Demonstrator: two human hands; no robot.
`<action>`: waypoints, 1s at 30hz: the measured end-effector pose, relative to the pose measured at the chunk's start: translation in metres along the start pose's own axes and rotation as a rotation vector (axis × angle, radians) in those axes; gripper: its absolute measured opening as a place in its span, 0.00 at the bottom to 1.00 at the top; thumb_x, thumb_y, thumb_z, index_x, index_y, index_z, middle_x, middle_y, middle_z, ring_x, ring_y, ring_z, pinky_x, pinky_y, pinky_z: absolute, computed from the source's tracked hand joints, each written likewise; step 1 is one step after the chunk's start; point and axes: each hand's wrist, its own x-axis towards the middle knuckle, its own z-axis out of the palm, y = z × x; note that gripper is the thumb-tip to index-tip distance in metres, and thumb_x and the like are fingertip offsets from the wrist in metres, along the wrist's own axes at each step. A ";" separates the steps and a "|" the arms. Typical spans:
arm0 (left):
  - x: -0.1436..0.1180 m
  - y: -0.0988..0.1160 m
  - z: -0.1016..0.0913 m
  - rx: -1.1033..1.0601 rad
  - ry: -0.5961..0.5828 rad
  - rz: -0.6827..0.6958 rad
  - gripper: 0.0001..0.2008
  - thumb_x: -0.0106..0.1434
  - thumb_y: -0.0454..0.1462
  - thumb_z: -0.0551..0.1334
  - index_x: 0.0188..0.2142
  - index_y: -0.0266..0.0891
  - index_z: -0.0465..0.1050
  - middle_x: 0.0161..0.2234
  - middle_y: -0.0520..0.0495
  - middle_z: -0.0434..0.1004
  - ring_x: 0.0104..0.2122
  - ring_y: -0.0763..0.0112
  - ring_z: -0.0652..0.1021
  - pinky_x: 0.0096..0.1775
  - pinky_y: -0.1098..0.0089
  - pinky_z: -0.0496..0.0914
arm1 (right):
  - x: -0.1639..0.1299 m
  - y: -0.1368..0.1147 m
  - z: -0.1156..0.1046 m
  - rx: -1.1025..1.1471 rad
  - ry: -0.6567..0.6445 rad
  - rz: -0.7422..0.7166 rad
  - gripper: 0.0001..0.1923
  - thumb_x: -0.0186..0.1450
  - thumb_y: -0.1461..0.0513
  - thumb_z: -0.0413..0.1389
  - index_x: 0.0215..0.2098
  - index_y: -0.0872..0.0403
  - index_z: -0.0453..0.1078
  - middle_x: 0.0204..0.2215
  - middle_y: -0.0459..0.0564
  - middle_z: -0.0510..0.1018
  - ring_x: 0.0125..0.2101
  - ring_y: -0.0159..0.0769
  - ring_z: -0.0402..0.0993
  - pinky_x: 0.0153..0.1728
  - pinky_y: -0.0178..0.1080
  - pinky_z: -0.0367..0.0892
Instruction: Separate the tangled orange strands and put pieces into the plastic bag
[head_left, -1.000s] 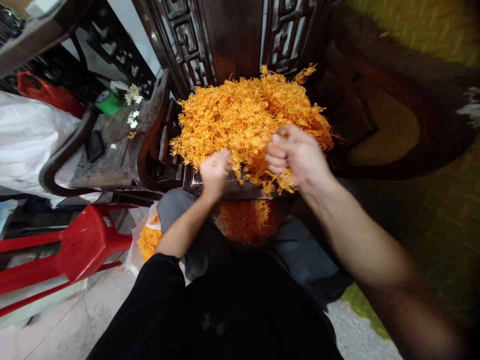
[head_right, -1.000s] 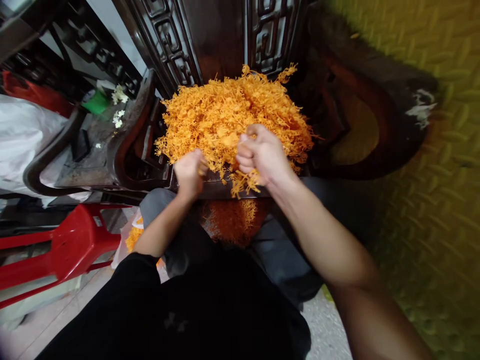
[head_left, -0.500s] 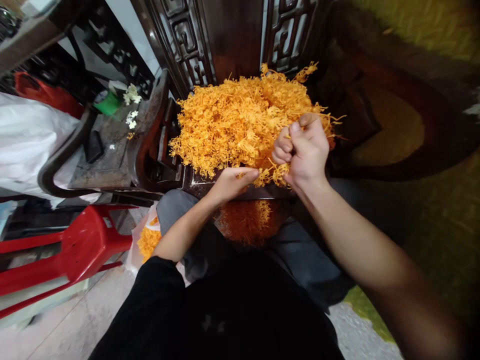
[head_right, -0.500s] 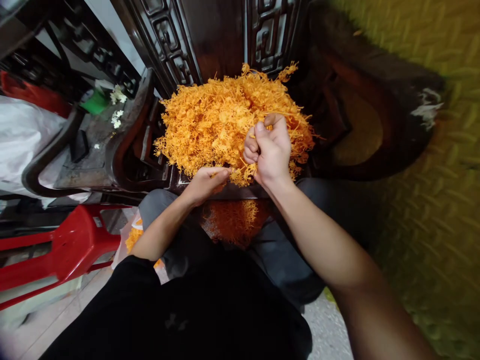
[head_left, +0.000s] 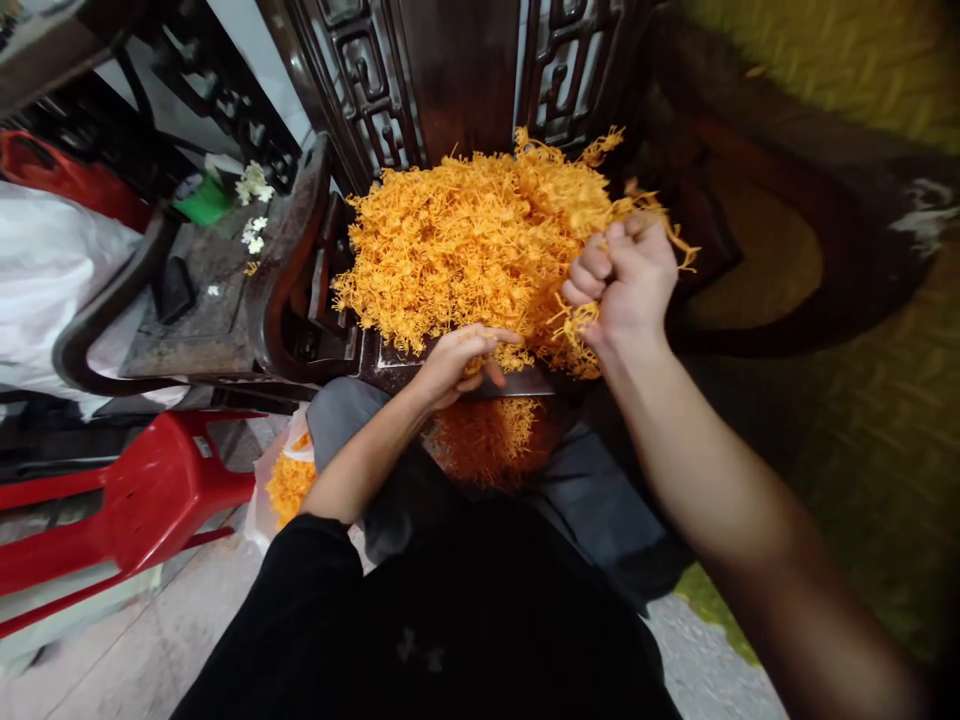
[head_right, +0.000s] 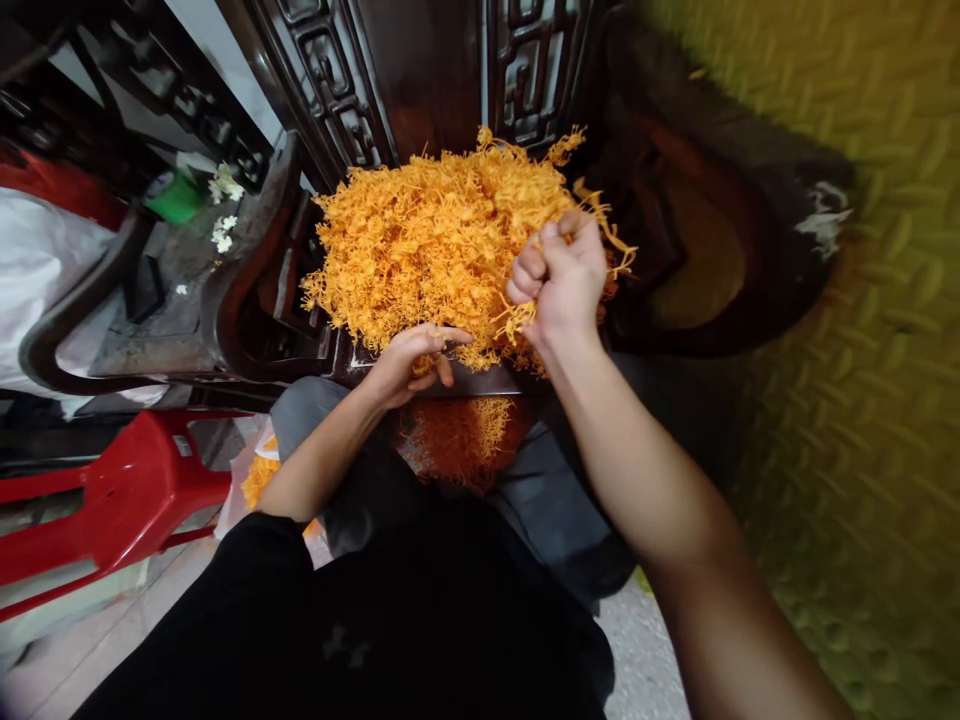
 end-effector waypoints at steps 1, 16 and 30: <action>0.002 0.000 -0.002 -0.017 0.005 0.007 0.11 0.60 0.42 0.64 0.32 0.40 0.63 0.40 0.43 0.85 0.19 0.80 0.74 0.16 0.75 0.44 | -0.005 0.001 0.005 -0.007 -0.028 0.029 0.28 0.55 0.52 0.72 0.33 0.45 0.54 0.19 0.37 0.53 0.19 0.30 0.36 0.21 0.38 0.32; 0.009 -0.005 0.022 -0.061 -0.062 -0.130 0.30 0.63 0.65 0.66 0.32 0.39 0.69 0.23 0.56 0.59 0.16 0.83 0.55 0.19 0.74 0.41 | -0.039 0.019 0.045 -0.104 0.061 -0.050 0.28 0.61 0.45 0.67 0.37 0.44 0.51 0.24 0.41 0.56 0.20 0.34 0.47 0.21 0.37 0.44; -0.019 0.010 0.013 0.465 -0.281 0.083 0.28 0.70 0.59 0.60 0.26 0.39 0.70 0.20 0.55 0.64 0.21 0.77 0.64 0.26 0.71 0.58 | -0.011 0.017 0.037 0.040 0.050 0.114 0.30 0.53 0.52 0.72 0.34 0.45 0.53 0.20 0.39 0.52 0.20 0.32 0.40 0.21 0.37 0.37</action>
